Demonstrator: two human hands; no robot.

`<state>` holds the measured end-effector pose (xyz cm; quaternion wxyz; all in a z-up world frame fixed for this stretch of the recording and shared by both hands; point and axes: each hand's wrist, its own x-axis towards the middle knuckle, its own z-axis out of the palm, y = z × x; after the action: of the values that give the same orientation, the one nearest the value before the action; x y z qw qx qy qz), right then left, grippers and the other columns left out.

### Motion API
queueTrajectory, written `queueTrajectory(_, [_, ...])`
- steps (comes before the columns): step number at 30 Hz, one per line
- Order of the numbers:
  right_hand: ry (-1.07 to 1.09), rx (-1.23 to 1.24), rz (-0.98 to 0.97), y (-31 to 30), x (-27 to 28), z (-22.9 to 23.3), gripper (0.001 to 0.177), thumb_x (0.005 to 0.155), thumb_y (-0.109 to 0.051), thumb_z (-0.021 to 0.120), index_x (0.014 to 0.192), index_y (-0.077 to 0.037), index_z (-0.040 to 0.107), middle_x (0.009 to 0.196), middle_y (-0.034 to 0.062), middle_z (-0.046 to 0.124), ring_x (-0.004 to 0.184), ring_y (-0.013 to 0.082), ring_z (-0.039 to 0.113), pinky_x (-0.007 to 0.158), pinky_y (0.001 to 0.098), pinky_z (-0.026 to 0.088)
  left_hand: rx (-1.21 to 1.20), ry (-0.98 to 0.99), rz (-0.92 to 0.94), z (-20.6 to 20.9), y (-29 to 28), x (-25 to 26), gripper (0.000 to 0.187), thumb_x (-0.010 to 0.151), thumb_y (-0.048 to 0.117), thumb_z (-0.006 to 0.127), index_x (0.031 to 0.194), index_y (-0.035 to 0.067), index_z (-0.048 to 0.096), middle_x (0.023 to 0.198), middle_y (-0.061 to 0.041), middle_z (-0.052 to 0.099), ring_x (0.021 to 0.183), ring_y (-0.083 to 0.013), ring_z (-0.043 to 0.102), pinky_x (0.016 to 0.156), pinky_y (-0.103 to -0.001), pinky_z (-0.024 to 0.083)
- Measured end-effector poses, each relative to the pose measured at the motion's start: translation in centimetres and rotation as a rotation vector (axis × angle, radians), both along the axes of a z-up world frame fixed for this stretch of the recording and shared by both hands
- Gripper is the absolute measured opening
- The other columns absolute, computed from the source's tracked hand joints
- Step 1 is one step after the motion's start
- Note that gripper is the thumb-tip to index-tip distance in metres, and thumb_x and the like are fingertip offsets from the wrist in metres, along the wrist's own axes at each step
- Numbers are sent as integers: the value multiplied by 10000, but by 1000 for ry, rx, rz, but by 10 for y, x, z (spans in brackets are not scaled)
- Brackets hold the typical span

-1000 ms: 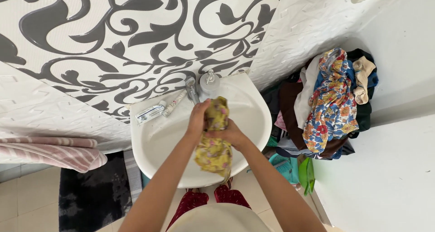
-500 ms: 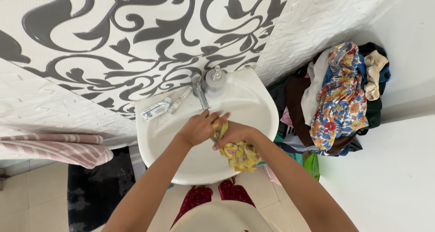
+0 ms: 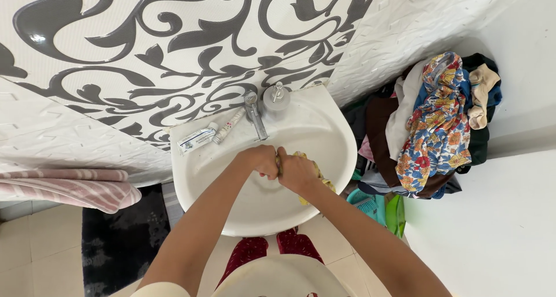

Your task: The person picks up a garment from the floor, takes it to a sink, and washes it by hand using water and soap.

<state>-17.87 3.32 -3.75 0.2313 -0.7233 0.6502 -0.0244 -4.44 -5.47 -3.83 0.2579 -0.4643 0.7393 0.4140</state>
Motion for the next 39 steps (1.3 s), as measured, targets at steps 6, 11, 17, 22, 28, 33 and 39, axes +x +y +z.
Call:
queueTrajectory(6, [-176, -200, -10, 3, -14, 22, 552, 693, -195, 790, 1217, -140, 624, 957, 131, 738, 830, 337, 696, 672, 470, 536, -54, 328, 225, 10, 9, 5, 629, 610, 172, 888, 1151, 26, 600, 861, -103, 748, 807, -239, 756, 720, -366, 605])
queueTrajectory(11, [-730, 383, -362, -18, -47, 7, 390, 799, -147, 743, 1177, -76, 680, 885, 109, 741, 772, 201, 697, 719, 326, 545, -728, 732, -58, 34, 36, 22, 803, 652, 152, 817, 1372, 49, 478, 1383, -234, 533, 1244, -382, 540, 1025, -498, 477])
queueTrajectory(17, [-1087, 796, -102, -44, -77, -42, 355, 802, -174, 810, 1068, 40, 713, 904, 92, 719, 812, 153, 688, 728, 288, 547, -1269, 708, -597, 30, 27, 23, 789, 677, 267, 746, 1432, 169, 539, 1428, -100, 459, 1343, -339, 446, 1037, -517, 462])
queueTrajectory(22, [-913, 656, 48, -31, -55, -8, 421, 724, -218, 874, 1005, 14, 664, 929, 61, 705, 832, 134, 664, 746, 296, 547, -1041, 483, -635, 9, 17, 16, 394, 915, 205, 694, 1287, 136, 586, 1144, -69, 612, 989, -280, 657, 721, -376, 577])
queueTrajectory(28, [-362, 392, -107, -18, -27, -14, 497, 752, -350, 796, 1019, 43, 652, 898, 178, 741, 842, 286, 727, 778, 365, 578, -832, 298, -459, -13, 26, 8, 380, 826, 145, 727, 1181, 82, 609, 956, -109, 678, 792, -300, 733, 652, -395, 586])
queueTrajectory(33, [-264, 269, -99, -16, -20, -33, 459, 765, -313, 727, 1058, 28, 636, 898, 221, 746, 863, 360, 741, 808, 406, 596, -613, 186, -322, -9, 24, -3, 394, 760, 87, 785, 1130, 62, 651, 927, -111, 747, 905, -303, 732, 711, -424, 596])
queueTrajectory(39, [-201, 190, -37, -15, -16, -28, 464, 695, -347, 776, 1034, -47, 676, 872, 167, 747, 830, 360, 725, 775, 431, 595, -320, -65, -159, 2, 19, -14, 176, 753, 163, 771, 900, 67, 756, 975, -113, 759, 929, -282, 745, 785, -395, 605])
